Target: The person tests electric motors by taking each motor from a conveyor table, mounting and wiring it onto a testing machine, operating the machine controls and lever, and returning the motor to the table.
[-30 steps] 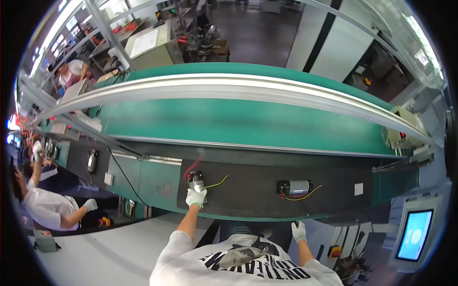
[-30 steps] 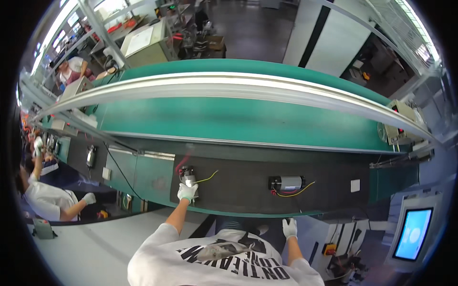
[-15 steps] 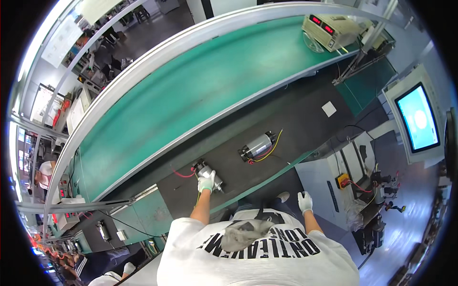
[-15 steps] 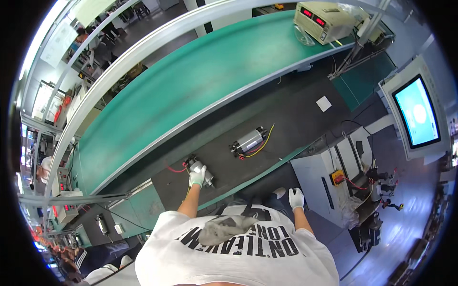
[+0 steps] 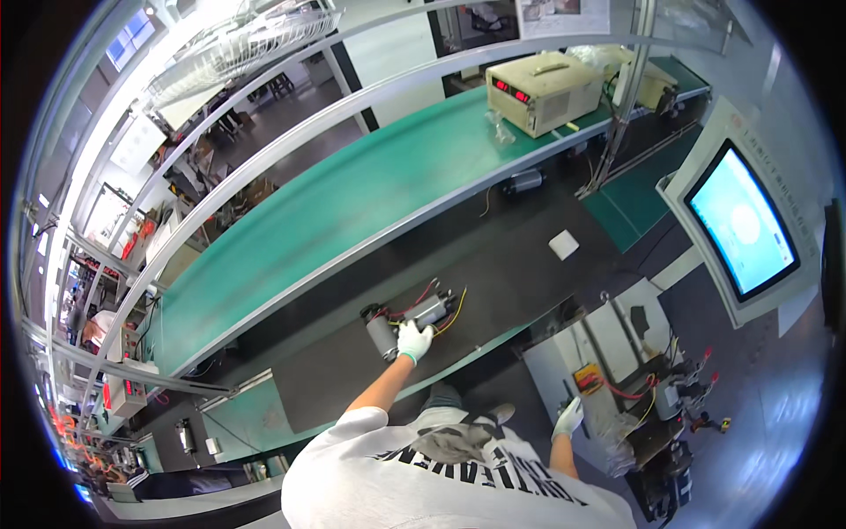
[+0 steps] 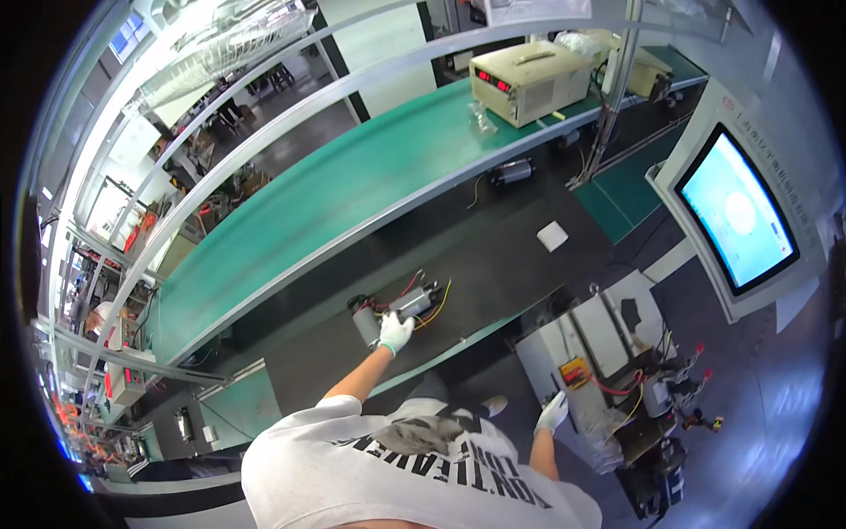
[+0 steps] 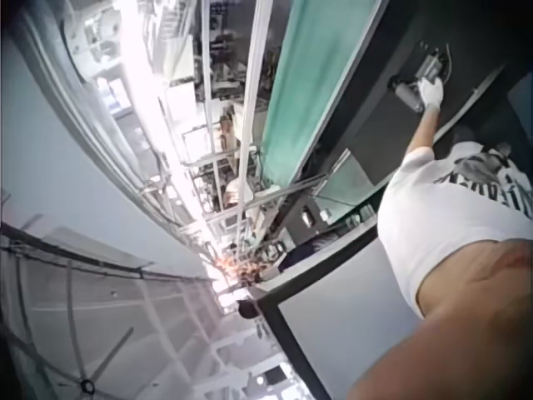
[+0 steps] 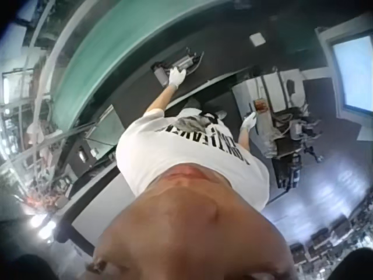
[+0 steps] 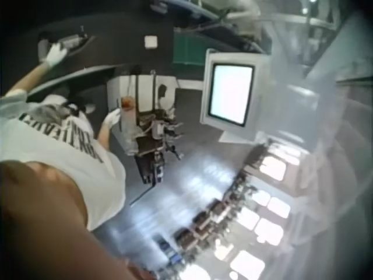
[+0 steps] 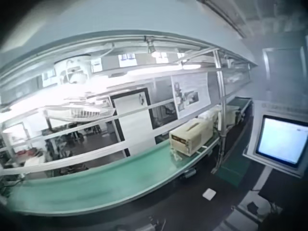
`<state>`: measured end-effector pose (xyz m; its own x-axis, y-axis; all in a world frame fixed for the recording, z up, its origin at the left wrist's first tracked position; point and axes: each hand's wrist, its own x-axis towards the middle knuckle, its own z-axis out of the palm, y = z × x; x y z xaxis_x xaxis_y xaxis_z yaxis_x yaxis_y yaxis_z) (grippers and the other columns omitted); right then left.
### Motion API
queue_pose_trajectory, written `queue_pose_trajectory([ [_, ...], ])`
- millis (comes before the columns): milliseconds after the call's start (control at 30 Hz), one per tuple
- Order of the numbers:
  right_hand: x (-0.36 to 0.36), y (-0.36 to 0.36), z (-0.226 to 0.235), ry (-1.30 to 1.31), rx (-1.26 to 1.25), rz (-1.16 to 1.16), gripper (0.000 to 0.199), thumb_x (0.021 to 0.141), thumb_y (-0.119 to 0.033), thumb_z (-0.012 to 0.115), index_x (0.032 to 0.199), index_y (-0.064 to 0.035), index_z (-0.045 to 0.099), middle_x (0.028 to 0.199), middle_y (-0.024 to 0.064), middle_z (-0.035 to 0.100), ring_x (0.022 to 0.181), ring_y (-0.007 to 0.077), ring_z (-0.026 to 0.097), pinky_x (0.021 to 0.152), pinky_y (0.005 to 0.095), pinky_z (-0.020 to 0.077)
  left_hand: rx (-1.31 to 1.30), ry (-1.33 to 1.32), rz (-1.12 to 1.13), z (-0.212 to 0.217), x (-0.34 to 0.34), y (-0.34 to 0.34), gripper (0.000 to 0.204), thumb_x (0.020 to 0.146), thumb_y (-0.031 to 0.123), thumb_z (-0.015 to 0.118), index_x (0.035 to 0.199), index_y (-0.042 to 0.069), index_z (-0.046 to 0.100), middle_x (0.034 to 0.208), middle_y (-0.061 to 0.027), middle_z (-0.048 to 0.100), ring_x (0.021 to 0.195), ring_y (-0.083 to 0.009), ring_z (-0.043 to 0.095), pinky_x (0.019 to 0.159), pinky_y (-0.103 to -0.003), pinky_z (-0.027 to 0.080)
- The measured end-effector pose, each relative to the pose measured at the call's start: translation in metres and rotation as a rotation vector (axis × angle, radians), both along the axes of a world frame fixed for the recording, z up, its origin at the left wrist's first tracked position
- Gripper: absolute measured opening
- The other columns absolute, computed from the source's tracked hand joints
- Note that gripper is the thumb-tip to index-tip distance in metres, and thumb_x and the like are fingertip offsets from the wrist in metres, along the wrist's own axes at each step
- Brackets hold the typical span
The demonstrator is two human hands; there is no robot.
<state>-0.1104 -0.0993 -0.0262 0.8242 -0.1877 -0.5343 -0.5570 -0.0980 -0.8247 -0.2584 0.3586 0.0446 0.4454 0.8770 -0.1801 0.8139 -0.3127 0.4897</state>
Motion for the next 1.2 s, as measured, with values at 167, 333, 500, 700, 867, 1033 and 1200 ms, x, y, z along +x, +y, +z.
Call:
queue_pose_trajectory([
  [167, 0.028, 0.036, 0.053, -0.025, 0.116, -0.079, 0.043, 0.097, -0.04, 0.056, 0.119, -0.0042, 0.064, 0.112, 0.006, 0.064, 0.097, 0.0175, 0.062, 0.077, 0.0326, 0.0524, 0.152, -0.115, -0.379, -0.012, 0.118, -0.013, 0.07, 0.087, 0.048, 0.058, 0.131, -0.006, 0.048, 0.137, -0.0348, 0.043, 0.128, -0.0473, 0.043, 0.109, -0.049, 0.036],
  [333, 0.05, 0.04, 0.041, -0.016, 0.078, -0.137, 0.037, 0.096, -0.041, 0.058, 0.091, -0.0053, 0.066, 0.07, 0.0017, 0.061, 0.058, 0.011, 0.058, 0.053, 0.0284, 0.0462, -0.018, -0.136, -0.722, -0.02, 0.272, -0.031, 0.059, 0.085, 0.038, 0.063, 0.126, -0.004, 0.053, 0.139, -0.0262, 0.045, 0.13, -0.0418, 0.042, 0.109, -0.045, 0.037],
  [500, 0.055, 0.048, 0.06, -0.008, -0.141, -0.281, 0.034, 0.096, -0.038, 0.061, 0.088, -0.0054, 0.062, 0.066, 0.0023, 0.061, 0.053, 0.0096, 0.056, 0.049, 0.0259, 0.0437, 0.002, -0.089, -0.966, -0.043, 0.38, -0.046, 0.056, 0.083, 0.037, 0.066, 0.124, 0.001, 0.055, 0.142, -0.0214, 0.044, 0.127, -0.0396, 0.046, 0.106, -0.045, 0.04],
  [700, 0.05, 0.037, 0.053, 0.045, -0.031, -0.391, 0.037, 0.091, -0.037, 0.067, 0.082, -0.0012, 0.065, 0.064, 0.0022, 0.059, 0.055, 0.0098, 0.054, 0.052, 0.0288, 0.0431, 0.247, 0.004, -1.2, -0.061, 0.462, -0.062, 0.072, 0.08, 0.036, 0.064, 0.139, 0.0, 0.045, 0.15, -0.0176, 0.038, 0.138, -0.0319, 0.038, 0.113, -0.043, 0.032],
  [867, 0.051, 0.046, 0.068, 0.08, -0.158, -0.358, 0.042, 0.091, -0.039, 0.067, 0.08, 0.001, 0.064, 0.065, 0.0038, 0.061, 0.058, 0.0117, 0.057, 0.056, 0.0312, 0.0453, 0.504, 0.014, -1.402, -0.087, 0.483, -0.057, 0.075, 0.081, 0.037, 0.062, 0.142, -0.001, 0.041, 0.152, -0.0172, 0.035, 0.14, -0.0314, 0.035, 0.118, -0.044, 0.022],
  [1033, 0.061, 0.064, 0.082, 0.072, -0.283, -0.286, 0.046, 0.089, -0.045, 0.067, 0.082, 0.0006, 0.065, 0.065, 0.0083, 0.063, 0.06, 0.0171, 0.061, 0.059, 0.0342, 0.0476, 0.418, -0.117, -1.324, -0.089, 0.52, -0.047, 0.069, 0.083, 0.036, 0.061, 0.137, -0.004, 0.045, 0.145, -0.0209, 0.042, 0.136, -0.0344, 0.038, 0.115, -0.046, 0.026],
  [1200, 0.047, 0.036, 0.065, 0.078, -0.479, -0.202, 0.053, 0.088, -0.054, 0.063, 0.081, -0.0023, 0.068, 0.071, 0.0152, 0.067, 0.068, 0.0312, 0.067, 0.065, 0.0423, 0.0501, -0.169, -0.1, -1.898, 0.04, 0.455, -0.22, 0.039, 0.082, 0.035, 0.061, 0.102, 0.002, 0.068, 0.103, -0.0242, 0.066, 0.097, -0.0398, 0.064, 0.088, -0.047, 0.05],
])
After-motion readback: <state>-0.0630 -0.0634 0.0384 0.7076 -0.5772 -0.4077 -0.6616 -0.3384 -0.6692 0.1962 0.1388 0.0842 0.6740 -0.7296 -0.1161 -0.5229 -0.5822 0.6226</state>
